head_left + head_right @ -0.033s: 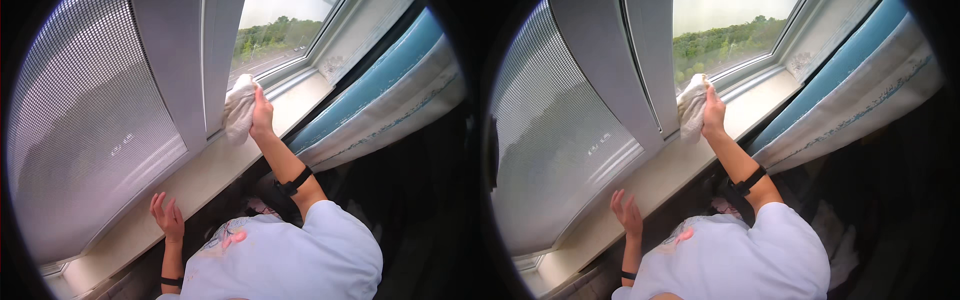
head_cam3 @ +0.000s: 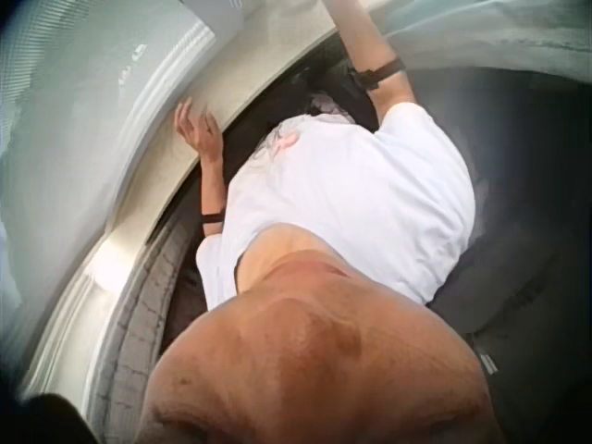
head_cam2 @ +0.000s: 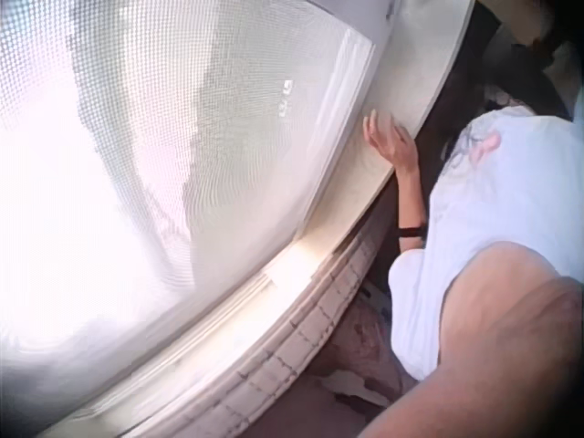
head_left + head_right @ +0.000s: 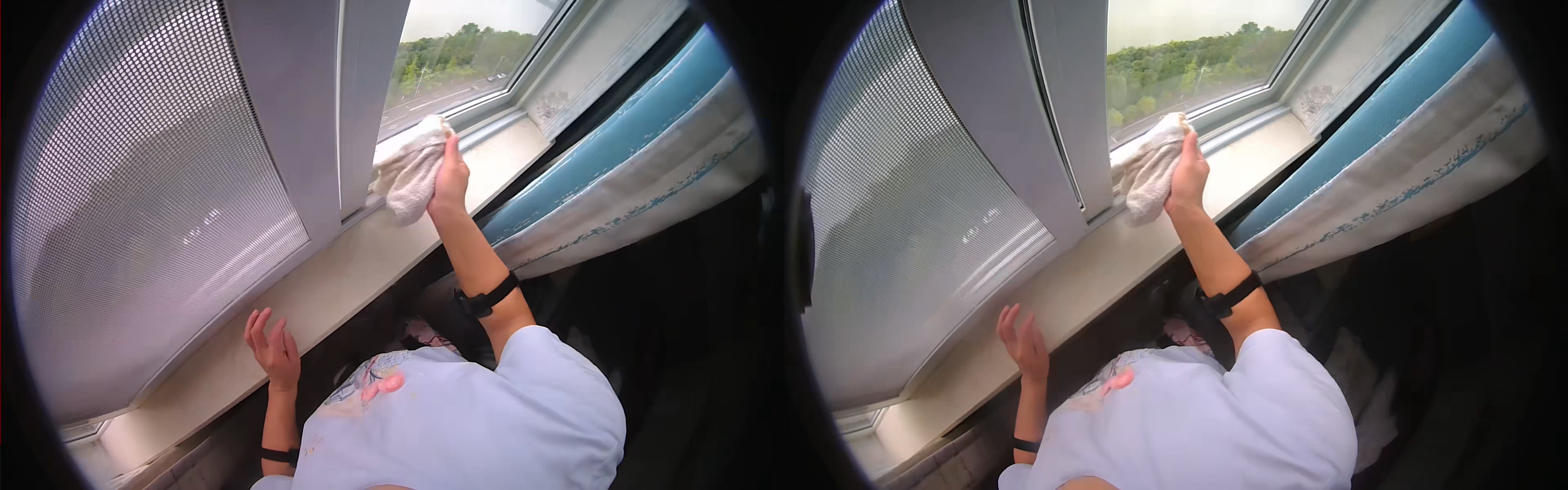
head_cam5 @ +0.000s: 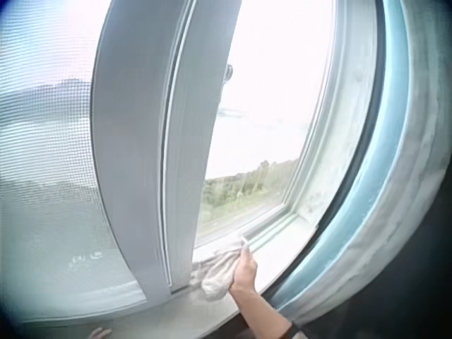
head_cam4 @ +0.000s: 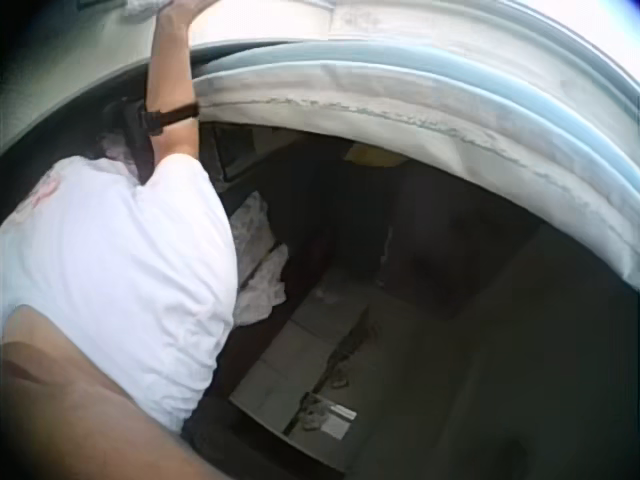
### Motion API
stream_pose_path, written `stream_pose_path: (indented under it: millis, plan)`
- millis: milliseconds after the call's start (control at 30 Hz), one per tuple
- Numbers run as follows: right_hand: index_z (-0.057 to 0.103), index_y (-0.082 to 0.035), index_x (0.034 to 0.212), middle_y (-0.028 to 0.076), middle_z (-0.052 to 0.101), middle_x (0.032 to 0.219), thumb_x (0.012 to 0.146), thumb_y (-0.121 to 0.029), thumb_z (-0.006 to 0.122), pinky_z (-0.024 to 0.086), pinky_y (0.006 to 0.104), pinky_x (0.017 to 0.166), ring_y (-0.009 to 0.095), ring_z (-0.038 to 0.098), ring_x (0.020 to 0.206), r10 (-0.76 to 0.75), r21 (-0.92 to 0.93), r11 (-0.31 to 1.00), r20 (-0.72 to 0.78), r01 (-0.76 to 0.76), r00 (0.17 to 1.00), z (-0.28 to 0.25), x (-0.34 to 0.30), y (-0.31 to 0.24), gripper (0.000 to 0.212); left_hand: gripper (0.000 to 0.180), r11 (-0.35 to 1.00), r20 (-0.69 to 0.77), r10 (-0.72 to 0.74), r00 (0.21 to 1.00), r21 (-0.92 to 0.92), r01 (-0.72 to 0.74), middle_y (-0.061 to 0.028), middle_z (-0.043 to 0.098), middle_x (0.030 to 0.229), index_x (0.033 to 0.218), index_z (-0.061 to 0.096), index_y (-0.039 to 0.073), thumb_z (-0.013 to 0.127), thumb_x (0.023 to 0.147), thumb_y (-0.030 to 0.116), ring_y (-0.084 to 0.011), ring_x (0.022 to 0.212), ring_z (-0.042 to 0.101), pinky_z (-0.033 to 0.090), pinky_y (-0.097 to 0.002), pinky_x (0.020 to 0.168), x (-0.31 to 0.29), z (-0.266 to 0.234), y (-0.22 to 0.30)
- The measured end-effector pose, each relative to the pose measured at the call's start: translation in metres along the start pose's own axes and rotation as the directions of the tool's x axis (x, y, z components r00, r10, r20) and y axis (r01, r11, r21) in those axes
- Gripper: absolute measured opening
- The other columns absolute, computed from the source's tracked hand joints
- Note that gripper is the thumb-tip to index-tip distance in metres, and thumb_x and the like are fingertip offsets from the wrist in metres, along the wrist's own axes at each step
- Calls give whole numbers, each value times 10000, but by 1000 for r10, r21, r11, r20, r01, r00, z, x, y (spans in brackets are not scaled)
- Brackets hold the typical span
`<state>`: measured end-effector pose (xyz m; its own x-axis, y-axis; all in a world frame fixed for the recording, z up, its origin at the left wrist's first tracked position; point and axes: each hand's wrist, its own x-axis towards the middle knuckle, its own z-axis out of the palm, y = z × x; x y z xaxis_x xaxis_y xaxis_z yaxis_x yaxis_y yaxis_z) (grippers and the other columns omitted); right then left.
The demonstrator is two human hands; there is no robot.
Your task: The person wipes a wardrobe door and its frame with a white cloth, then moves to the window area and wipes the window sill and frame. The person uses a cloth to clean the surfaces.
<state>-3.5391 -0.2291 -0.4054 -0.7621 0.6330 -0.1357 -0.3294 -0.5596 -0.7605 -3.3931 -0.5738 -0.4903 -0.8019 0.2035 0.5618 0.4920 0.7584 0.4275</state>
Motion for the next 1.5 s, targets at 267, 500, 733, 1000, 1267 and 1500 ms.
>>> stream_pose_path:
  millis: [267, 500, 733, 1000, 1267, 1500]
  plan:
    - [635, -36, 1083, 103, 669, 891, 988, -307, 527, 508, 341, 798, 239, 647, 890, -132, -617, 313, 725, 722, 676, -71, 19, -4, 307, 139, 999, 65, -33, 997, 23, 32, -159, 589, 1135, 936, 652, -1, 591, 813, -16, -384, 1107, 533, 452, -447, 912, -7, 7, -4]
    - [692, -87, 965, 124, 658, 965, 737, -248, 685, 512, 458, 813, 316, 637, 930, 95, -58, -216, 992, 975, 80, -90, 50, 73, 280, 146, 994, 40, -40, 998, 105, 36, -160, 596, 1115, 921, 660, -4, 576, 804, -28, -384, 1106, 537, 453, -453, 917, -13, -1, -17]
    - [605, -57, 1102, 167, 646, 1004, 842, -203, 678, 520, 415, 725, 363, 632, 886, 29, -464, -455, 846, 760, 533, -179, 228, -54, 307, 140, 976, 54, -30, 998, 219, 17, -156, 593, 1104, 920, 655, -3, 574, 807, -19, -381, 1095, 537, 457, -453, 915, 0, 18, 39]
    - [602, -47, 1014, 136, 625, 974, 853, -159, 658, 484, 418, 800, 351, 590, 945, 38, -331, -308, 932, 892, 359, -241, 345, -107, 204, 140, 837, 97, 359, 928, 408, -366, -85, 650, 1065, 932, 671, 55, 621, 801, 54, -291, 1083, 568, 436, -460, 975, 131, 62, 150]
    - [605, 40, 1073, 177, 653, 964, 907, -140, 631, 498, 348, 736, 333, 620, 861, -341, -498, 571, 579, 653, 740, -146, 217, -43, 245, 160, 872, 108, 372, 922, 301, -387, -74, 659, 1038, 929, 669, 52, 667, 770, 57, -258, 1023, 602, 467, -427, 959, 181, 60, 167]
    - [650, -140, 1148, 30, 642, 1158, 780, -91, 570, 519, 374, 851, 205, 644, 987, -45, 185, 6, 982, 983, -184, -28, 79, 49, 380, 148, 896, 146, 403, 903, 140, -422, -76, 662, 1008, 908, 671, 42, 677, 760, 47, -268, 1008, 610, 473, -434, 940, 171, 86, 161]
